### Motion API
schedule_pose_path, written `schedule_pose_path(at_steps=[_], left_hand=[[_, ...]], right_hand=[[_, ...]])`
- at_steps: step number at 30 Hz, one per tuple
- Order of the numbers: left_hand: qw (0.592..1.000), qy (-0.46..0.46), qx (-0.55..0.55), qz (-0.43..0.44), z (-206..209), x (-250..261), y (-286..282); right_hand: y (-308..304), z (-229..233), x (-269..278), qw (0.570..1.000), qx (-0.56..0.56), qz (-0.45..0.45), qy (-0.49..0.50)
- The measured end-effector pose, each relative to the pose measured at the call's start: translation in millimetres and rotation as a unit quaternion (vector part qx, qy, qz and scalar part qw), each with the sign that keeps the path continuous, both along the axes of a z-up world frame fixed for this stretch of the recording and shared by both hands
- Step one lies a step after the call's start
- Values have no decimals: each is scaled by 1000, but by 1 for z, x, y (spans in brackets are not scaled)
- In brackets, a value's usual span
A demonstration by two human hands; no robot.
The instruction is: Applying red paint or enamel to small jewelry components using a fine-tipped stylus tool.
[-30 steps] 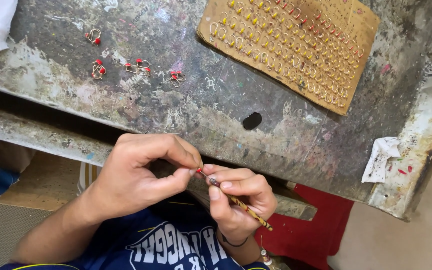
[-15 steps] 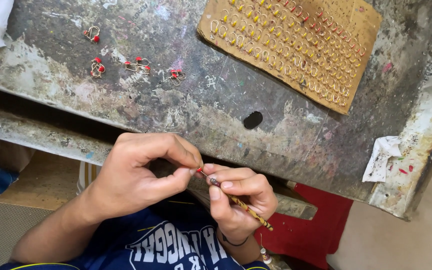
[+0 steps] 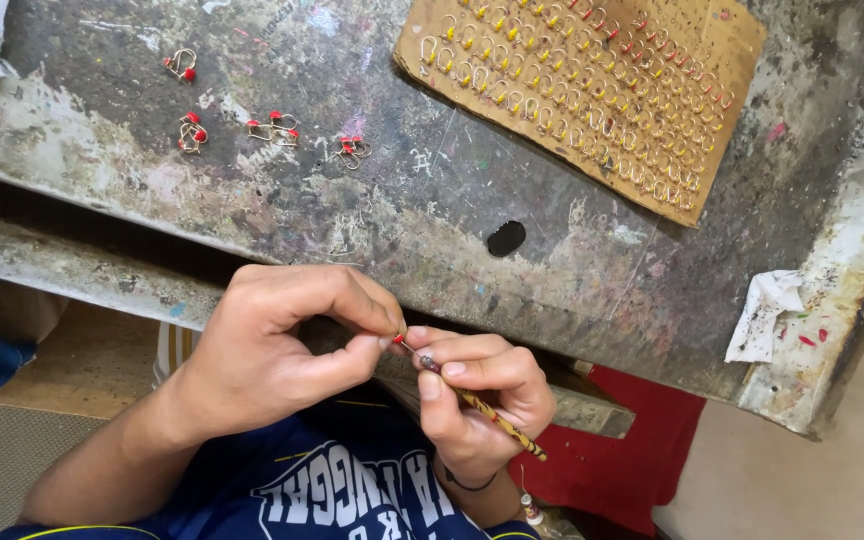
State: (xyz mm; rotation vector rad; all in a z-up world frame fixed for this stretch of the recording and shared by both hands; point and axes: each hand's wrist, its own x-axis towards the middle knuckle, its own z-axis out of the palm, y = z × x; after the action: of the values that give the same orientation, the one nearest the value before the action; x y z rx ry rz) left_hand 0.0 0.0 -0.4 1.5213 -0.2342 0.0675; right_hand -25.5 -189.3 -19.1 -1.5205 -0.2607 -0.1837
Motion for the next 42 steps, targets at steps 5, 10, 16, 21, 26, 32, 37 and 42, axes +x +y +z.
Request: schedule_pose_path(at_steps=[5,10,16,21,26,32,37,42], left_hand=[[1000,-1,1,0,0,0,0],[1000,1,-3,1,1,0,0],[1000,2,-1,3,0,-1,0],[1000,-2,5,4,0,-1,-1],[1000,4,0,3,1,-1,0],[1000,10,-1,3,1,-1,0],[1000,7,-1,2,1,-1,0],[1000,4,1,3,0,-1,0]], right_hand=[[1,0,0,1000,-7,-9,-7],[1,1,2,1000,-14,-3,-9],[1,0,1,1000,-6,-3,-7],[1,1,-1,1000,1,-7,-3],[0,1,-1,1000,6,-1,1],[-1,-1,0,1000,8,6,-7],[0,-1,1,1000,5,2,-8],[-1,-2,-1,1000,7,5,-4]])
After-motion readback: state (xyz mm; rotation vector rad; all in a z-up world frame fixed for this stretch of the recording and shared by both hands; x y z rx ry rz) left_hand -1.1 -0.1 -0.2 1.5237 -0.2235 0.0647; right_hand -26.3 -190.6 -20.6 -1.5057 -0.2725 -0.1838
